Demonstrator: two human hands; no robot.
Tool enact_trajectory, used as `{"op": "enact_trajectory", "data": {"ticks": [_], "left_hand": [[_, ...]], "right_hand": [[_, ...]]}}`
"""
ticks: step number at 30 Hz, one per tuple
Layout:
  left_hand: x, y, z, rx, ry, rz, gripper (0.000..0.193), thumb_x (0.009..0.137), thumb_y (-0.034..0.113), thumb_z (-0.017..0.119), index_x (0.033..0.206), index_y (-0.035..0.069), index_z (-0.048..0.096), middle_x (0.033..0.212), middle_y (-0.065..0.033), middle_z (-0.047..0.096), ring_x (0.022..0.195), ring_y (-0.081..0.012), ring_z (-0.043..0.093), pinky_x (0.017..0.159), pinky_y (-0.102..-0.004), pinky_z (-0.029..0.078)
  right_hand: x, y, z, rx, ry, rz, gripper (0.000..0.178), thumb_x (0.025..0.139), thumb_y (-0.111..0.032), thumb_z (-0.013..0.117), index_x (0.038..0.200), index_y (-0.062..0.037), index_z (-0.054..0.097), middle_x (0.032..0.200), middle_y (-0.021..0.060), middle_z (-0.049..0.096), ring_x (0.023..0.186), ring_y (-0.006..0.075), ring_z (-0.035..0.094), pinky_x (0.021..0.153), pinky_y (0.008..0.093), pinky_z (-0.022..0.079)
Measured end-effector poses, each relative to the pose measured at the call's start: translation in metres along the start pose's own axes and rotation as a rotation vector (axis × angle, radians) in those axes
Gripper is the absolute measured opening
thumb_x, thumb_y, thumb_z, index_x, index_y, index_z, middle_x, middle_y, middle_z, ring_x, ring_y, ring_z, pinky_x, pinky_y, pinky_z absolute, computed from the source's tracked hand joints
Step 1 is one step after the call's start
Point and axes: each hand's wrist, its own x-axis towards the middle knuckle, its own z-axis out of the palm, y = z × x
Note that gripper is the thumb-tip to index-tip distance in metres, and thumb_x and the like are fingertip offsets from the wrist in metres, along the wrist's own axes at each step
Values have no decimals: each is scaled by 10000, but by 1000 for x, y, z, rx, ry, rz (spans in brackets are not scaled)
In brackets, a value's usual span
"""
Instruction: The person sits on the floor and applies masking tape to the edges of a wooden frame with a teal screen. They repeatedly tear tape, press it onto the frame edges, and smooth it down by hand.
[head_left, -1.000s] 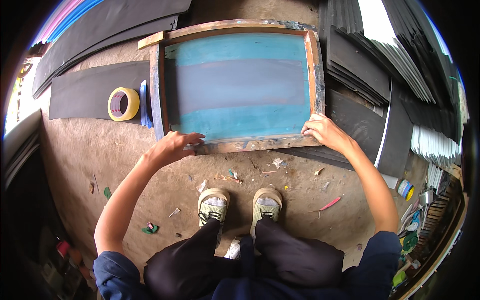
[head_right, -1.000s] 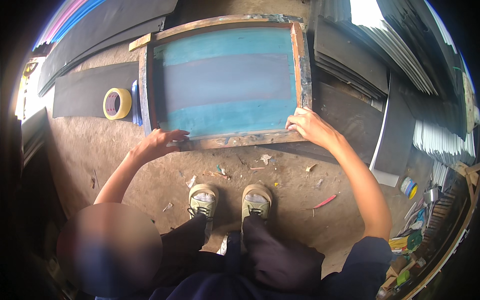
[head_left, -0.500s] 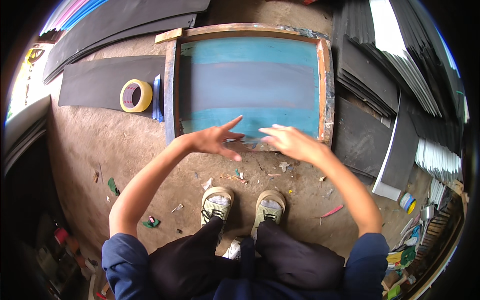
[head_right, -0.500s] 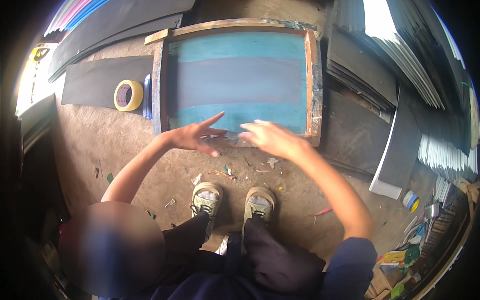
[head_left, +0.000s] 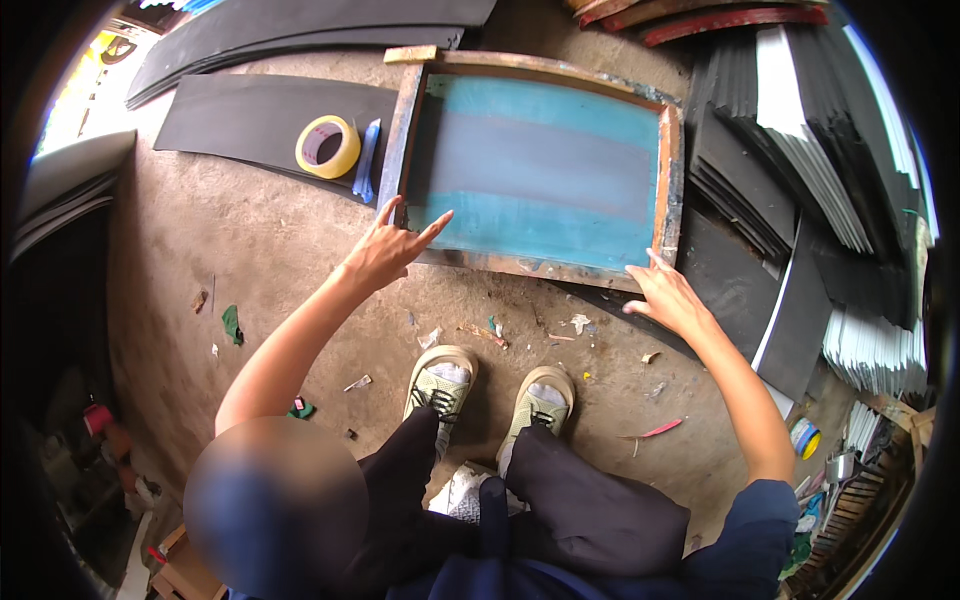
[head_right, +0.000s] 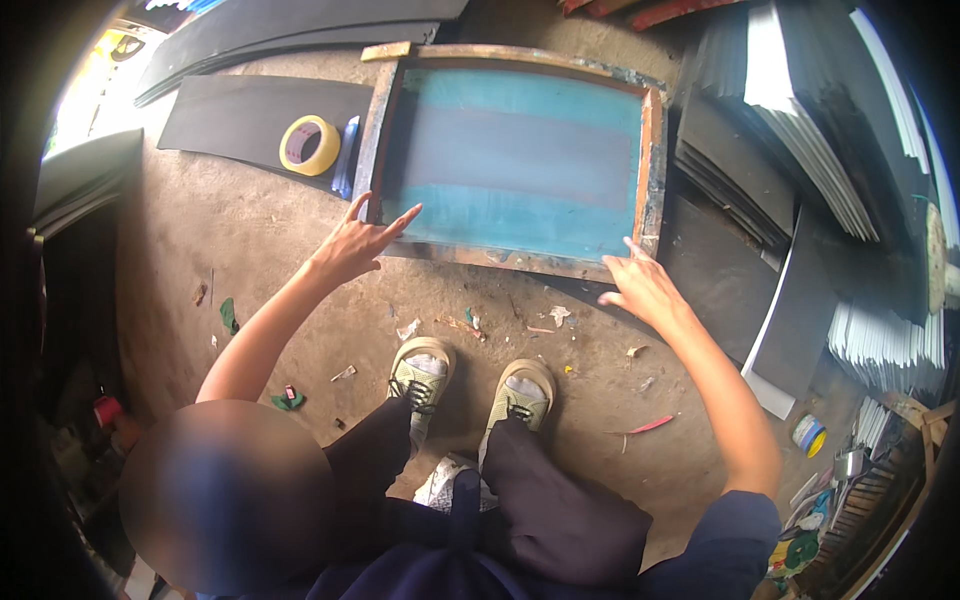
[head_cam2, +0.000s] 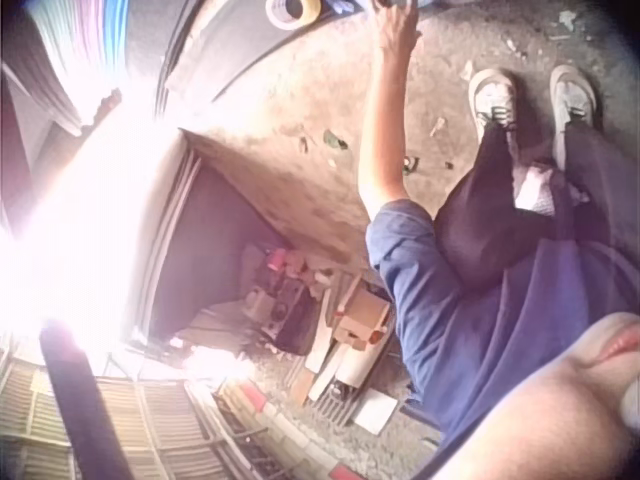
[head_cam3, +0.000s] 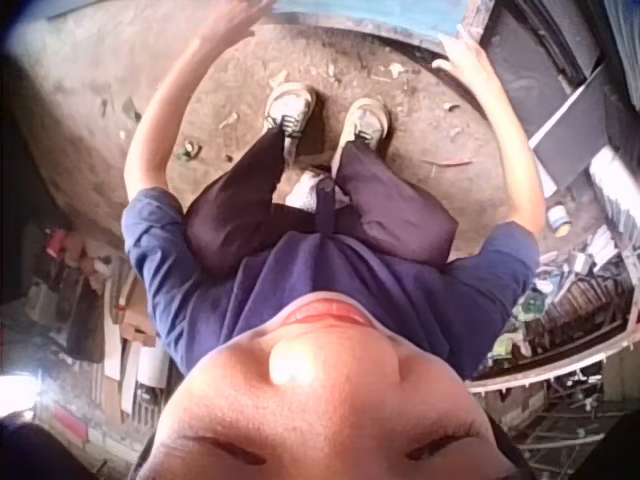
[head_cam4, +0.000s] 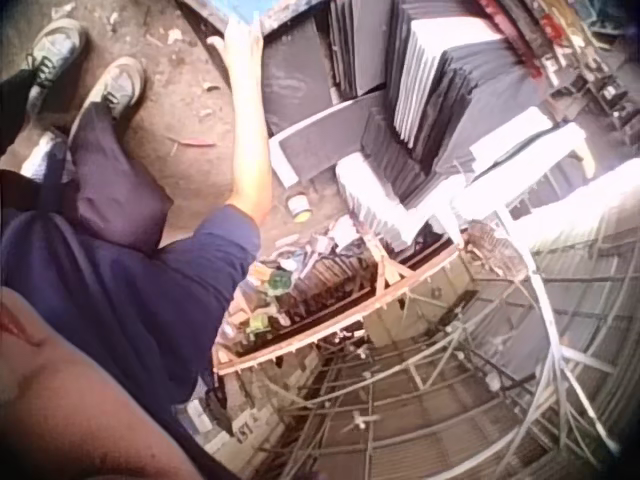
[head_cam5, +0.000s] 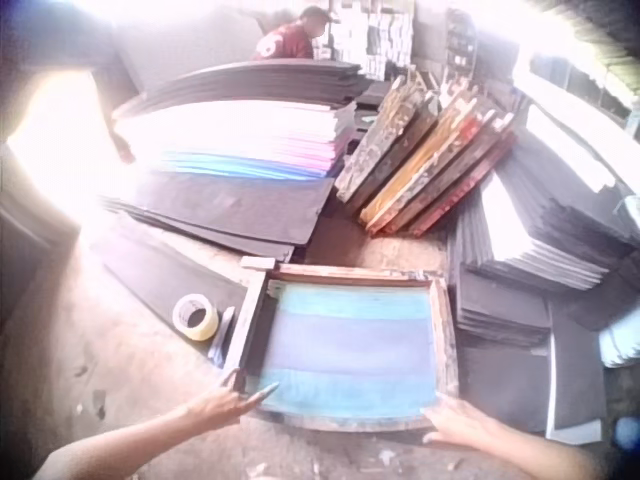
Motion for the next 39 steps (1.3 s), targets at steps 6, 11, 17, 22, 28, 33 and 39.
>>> {"op": "enact_trajectory", "data": {"ticks": [6,11,17,22,28,33,39], "left_hand": [[-11,0,13,108,299,-72,834,809,-20,530,1452,169,34,567,-29,535,507,-176,553,975,-436,306],[-13,0,4,-18,182,-101,905,761,60,642,1447,184,66,689,-49,625,604,-216,595,992,-435,284],[-26,-16,-11,-390,294,16,978,684,225,757,1425,207,119,1028,-40,655,974,-218,609,1036,-505,254],[2,3,-10,-636,280,102,688,676,311,755,1280,156,465,1177,-32,585,1118,-213,529,1080,-453,243],[41,42,-23,-571,4,144,683,694,353,725,1275,113,458,1181,-110,568,1078,-268,537,920,-372,443],[26,60,-7,-352,278,209,778,707,318,697,1347,61,338,1291,-126,474,1170,-262,470,996,-375,377],[10,77,18,-98,369,113,889,701,366,691,1399,57,235,1441,-93,276,1335,-248,254,1088,-434,233]], "right_hand": [[-10,18,12,-43,102,6,454,651,83,624,1086,7,518,866,175,618,1025,308,568,1054,394,343],[-18,18,20,24,157,87,444,692,28,644,1115,-22,519,990,171,616,1116,351,510,1004,396,386],[-20,3,0,423,194,230,532,760,-170,678,1254,-126,485,1241,141,522,1232,360,400,977,419,398],[26,-33,9,463,170,141,584,765,-302,680,1286,-144,468,1278,106,507,1248,361,383,1012,423,365],[91,-81,12,335,110,-101,594,733,-300,697,1251,-96,490,1244,110,529,1183,325,461,1013,388,374],[89,-89,31,223,244,-186,605,736,-229,687,1256,-19,460,1254,138,514,1179,267,474,1040,371,345],[75,-111,53,8,402,-156,716,752,-223,669,1348,-12,335,1381,139,371,1295,262,335,1084,388,269]]}}
